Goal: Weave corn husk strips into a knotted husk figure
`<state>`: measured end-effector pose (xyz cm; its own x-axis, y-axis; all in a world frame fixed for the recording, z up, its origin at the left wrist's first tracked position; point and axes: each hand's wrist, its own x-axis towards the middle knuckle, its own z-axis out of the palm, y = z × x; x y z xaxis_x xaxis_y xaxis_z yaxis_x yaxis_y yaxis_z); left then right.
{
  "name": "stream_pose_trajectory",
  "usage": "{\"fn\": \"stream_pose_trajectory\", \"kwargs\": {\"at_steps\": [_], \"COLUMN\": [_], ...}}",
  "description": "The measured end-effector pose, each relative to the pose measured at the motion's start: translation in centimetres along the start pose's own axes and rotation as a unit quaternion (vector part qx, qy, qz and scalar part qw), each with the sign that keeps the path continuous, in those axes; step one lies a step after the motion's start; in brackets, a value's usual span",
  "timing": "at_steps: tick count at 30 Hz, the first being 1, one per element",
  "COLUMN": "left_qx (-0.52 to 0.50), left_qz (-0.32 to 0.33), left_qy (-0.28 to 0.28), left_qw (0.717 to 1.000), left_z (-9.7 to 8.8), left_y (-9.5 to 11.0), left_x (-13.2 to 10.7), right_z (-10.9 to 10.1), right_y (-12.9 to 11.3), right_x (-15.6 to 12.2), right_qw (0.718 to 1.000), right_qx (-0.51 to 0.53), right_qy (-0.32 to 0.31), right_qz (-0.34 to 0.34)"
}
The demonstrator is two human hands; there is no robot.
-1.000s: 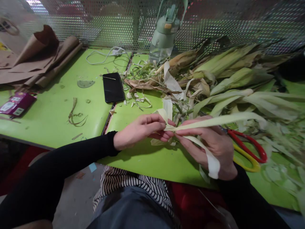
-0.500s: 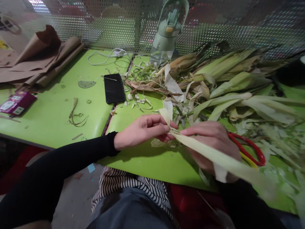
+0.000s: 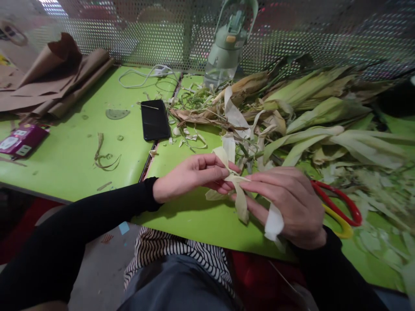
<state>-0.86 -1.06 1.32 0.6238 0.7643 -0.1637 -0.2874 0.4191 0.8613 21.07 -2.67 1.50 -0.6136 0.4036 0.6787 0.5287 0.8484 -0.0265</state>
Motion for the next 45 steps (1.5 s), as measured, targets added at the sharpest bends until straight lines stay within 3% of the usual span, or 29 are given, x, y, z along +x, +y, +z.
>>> {"fn": "stream_pose_trajectory", "kwargs": {"at_steps": [6, 9, 13, 15, 19, 22, 25, 32, 36, 40, 45], "left_qx": [0.143, 0.246, 0.333, 0.294, 0.116, 0.043, -0.004, -0.006, -0.005, -0.041, -0.069], "left_qz": [0.059, 0.087, 0.09, 0.075, 0.008, -0.029, -0.045, -0.035, -0.004, -0.031, -0.066], "left_qy": [0.055, 0.071, 0.101, 0.118, 0.14, 0.172, 0.185, 0.169, 0.173, 0.18, 0.159], "left_qw": [0.986, 0.963, 0.933, 0.945, 0.983, 0.984, 0.982, 0.985, 0.985, 0.982, 0.983], "left_z": [0.3, 0.2, 0.0, 0.0, 0.0, 0.0, -0.1, 0.3, 0.5, 0.2, 0.0], "left_y": [-0.5, -1.0, -1.3, -1.0, 0.3, 1.0, 1.2, 0.5, 0.5, 0.7, 0.8], "left_x": [0.2, 0.2, 0.3, 0.6, 1.0, 1.2, 1.2, 1.1, 1.2, 1.3, 1.1], "right_z": [0.3, 0.3, 0.2, -0.1, -1.4, -2.0, -1.9, -0.7, -0.2, -0.1, 0.5], "right_y": [-0.6, -0.7, -0.5, -0.1, 0.7, 1.0, 0.8, -1.1, -1.8, -1.1, -0.3], "right_x": [-0.5, -0.1, 0.3, 0.3, 0.2, 0.3, 0.4, 0.6, 0.8, 0.6, 0.2], "right_qw": [0.998, 0.996, 0.997, 0.997, 0.995, 0.989, 0.99, 0.975, 0.971, 0.985, 0.968], "right_qx": [-0.031, -0.075, -0.043, -0.026, -0.019, -0.045, -0.099, -0.202, -0.221, -0.159, -0.239], "right_qy": [0.049, 0.007, -0.059, -0.076, -0.087, -0.13, -0.085, -0.02, -0.059, -0.054, -0.065], "right_qz": [0.009, -0.049, -0.004, 0.01, 0.036, 0.058, 0.042, -0.093, -0.066, -0.047, -0.048]}}
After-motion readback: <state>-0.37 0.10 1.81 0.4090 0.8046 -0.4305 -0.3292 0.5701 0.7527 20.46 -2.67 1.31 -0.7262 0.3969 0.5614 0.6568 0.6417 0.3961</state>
